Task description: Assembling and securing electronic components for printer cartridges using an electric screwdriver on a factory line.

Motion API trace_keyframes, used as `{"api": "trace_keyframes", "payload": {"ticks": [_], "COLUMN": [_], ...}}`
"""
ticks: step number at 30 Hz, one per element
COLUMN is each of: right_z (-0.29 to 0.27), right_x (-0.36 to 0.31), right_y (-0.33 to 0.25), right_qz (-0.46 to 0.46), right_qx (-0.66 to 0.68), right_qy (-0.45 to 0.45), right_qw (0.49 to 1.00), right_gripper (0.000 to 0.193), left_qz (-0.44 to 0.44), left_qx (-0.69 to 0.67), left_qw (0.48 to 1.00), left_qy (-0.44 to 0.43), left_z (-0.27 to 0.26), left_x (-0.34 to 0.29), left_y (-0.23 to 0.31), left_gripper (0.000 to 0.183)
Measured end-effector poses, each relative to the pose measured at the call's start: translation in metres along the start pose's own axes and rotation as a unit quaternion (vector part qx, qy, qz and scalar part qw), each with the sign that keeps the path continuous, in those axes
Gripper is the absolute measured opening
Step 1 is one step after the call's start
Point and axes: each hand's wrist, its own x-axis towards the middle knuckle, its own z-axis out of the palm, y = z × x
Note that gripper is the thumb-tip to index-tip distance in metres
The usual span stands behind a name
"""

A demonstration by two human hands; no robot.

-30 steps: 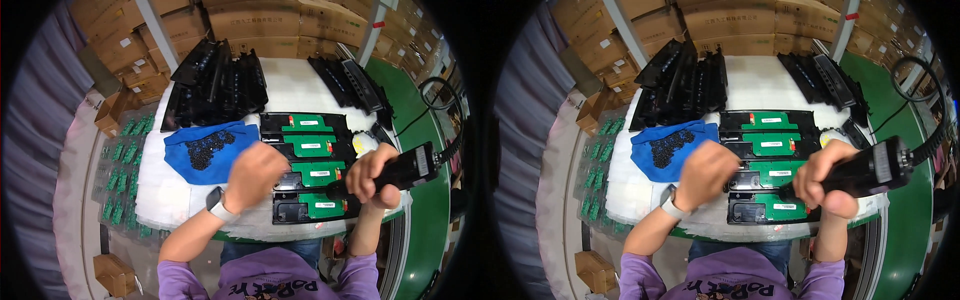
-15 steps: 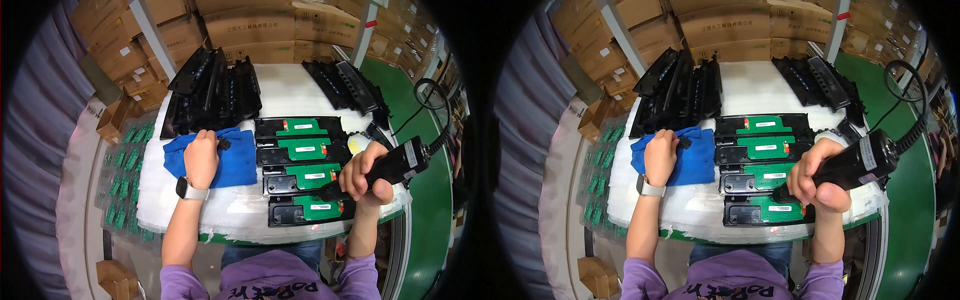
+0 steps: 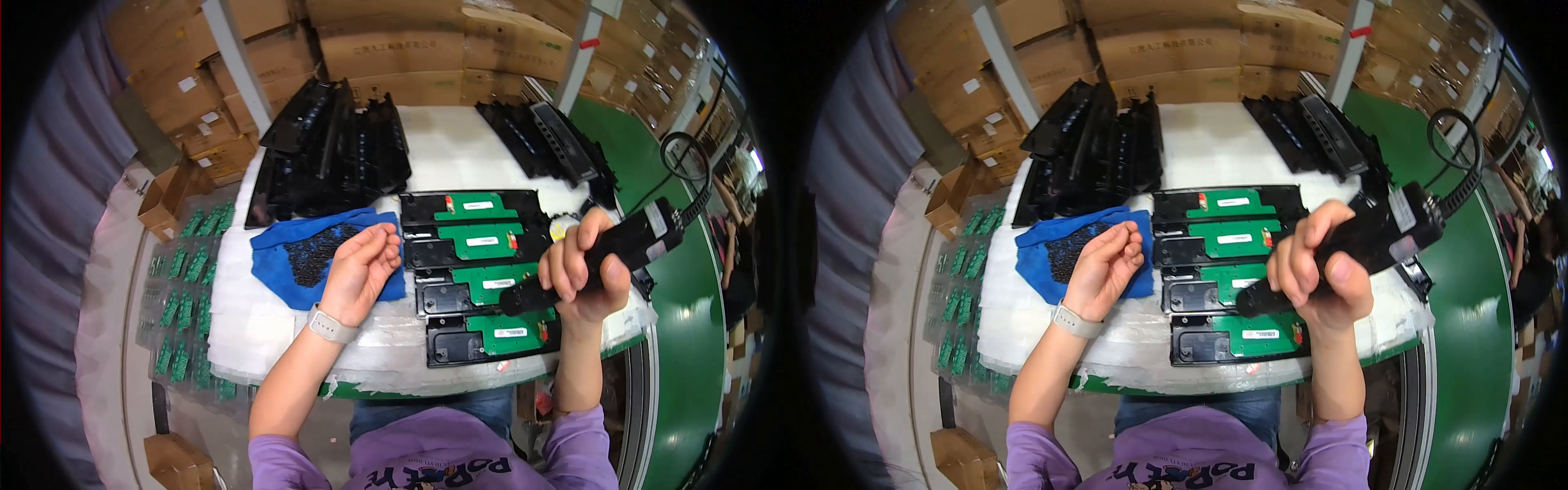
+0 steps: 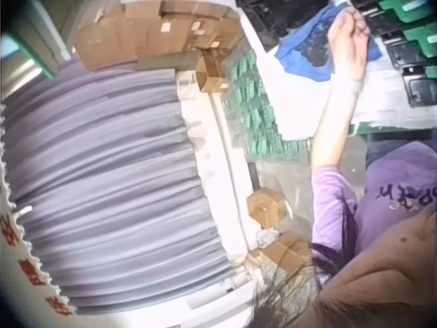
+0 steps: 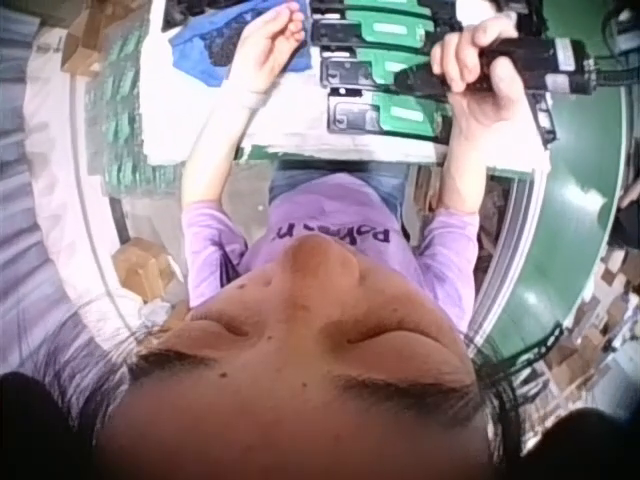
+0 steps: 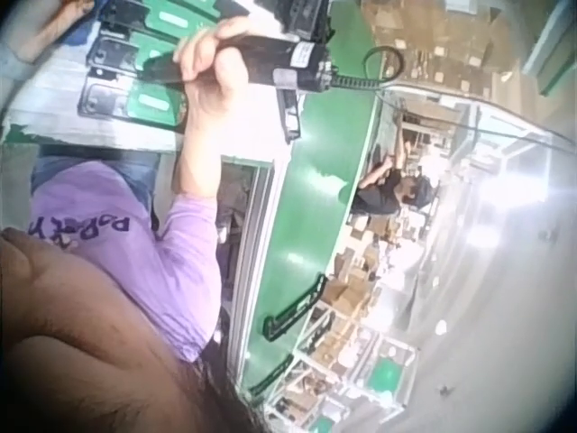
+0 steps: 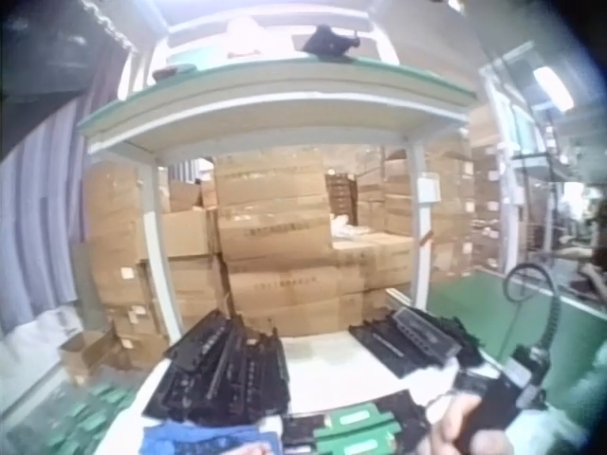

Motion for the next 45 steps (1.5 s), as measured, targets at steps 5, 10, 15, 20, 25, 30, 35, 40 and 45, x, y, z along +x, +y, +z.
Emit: {"api": "trace_keyframes", "payload": {"ticks": [5, 10, 15, 20, 25, 30, 35, 40, 45], "right_z": [0.005, 0.005, 0.005, 0.006, 0.007, 0.012, 0.009, 0.007, 0.006], "right_x": [0.012, 0.009, 0.007, 0.004, 0.002, 0.001, 0.001, 0.001, 0.003], "right_y": [-0.001, 0.0, 0.001, 0.006, 0.009, 0.012, 0.01, 0.011, 0.011], "right_qz": [-0.073, -0.106, -0.107, -0.098, -0.093, -0.093, -0.101, -0.093, -0.07], "right_qx": [0.053, 0.052, 0.048, 0.041, 0.01, -0.01, -0.003, 0.009, 0.029], "right_qy": [-0.021, -0.009, 0.007, 0.019, 0.013, 0.015, 0.017, 0.016, 0.029], "right_qw": [0.996, 0.993, 0.993, 0.994, 0.996, 0.995, 0.995, 0.995, 0.997], "right_gripper": [0.035, 0.037, 0.038, 0.037, 0.035, 0.035, 0.035, 0.036, 0.035], "left_qz": [-0.085, -0.165, -0.188, -0.183, -0.167, -0.14, -0.123, -0.128, -0.146], "left_qx": [0.103, 0.16, 0.172, 0.225, 0.244, 0.243, 0.263, 0.271, 0.318], "left_qw": [0.988, 0.965, 0.96, 0.95, 0.949, 0.955, 0.953, 0.95, 0.932], "left_qy": [-0.073, -0.13, -0.119, -0.113, -0.111, -0.102, -0.085, -0.093, -0.097], "left_z": [0.025, 0.035, 0.038, 0.039, 0.041, 0.042, 0.041, 0.041, 0.042], "left_x": [-0.019, -0.026, -0.03, -0.032, -0.034, -0.035, -0.034, -0.034, -0.036], "left_y": [-0.017, -0.027, -0.031, -0.032, -0.036, -0.039, -0.038, -0.036, -0.035], "left_gripper": [0.013, 0.015, 0.017, 0.018, 0.017, 0.014, 0.015, 0.014, 0.013]}}
